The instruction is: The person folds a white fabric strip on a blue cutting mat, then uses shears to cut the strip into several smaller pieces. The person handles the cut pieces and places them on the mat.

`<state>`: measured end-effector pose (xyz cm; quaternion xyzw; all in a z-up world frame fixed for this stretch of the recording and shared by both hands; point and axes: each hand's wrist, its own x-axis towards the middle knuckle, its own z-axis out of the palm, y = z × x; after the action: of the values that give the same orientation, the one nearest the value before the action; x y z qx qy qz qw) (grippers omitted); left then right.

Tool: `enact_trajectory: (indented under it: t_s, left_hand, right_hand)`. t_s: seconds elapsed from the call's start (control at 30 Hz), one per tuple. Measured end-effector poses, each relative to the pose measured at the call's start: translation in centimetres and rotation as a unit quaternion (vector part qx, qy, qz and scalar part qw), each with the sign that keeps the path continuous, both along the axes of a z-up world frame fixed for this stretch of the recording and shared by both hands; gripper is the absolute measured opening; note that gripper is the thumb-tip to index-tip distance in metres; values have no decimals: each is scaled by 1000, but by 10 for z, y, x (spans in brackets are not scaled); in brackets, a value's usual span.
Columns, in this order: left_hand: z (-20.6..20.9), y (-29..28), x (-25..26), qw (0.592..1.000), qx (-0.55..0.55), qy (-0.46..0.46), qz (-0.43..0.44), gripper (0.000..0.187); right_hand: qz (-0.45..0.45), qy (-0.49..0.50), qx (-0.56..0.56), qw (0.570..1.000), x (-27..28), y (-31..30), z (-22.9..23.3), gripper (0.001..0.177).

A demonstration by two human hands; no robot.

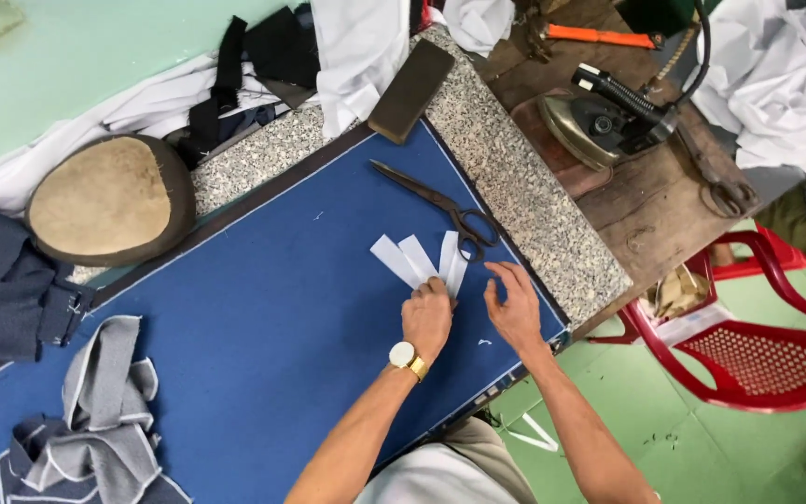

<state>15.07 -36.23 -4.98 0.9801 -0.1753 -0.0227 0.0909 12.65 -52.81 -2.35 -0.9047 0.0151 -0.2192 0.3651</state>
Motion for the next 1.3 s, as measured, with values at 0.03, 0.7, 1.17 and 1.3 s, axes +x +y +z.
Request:
enact_trajectory:
  t_s: [0.03,0.7,1.17,1.3]
  left_hand:
    - [2,1,0,998,-54,40,13,42]
    - [39,139,-126,935,-195,-38,295,33]
    - [75,66,-100,622,-630,366,288,44]
    - [87,71,-94,597,-668,304,324,41]
  right_hand:
    - [11,9,-3,1000,4,-4,-4,31]
    - [13,388,-77,918,-13,35,-33,73]
    - [316,373,178,854,-39,68,69,14]
    - [383,377,178,824,-34,63,99,13]
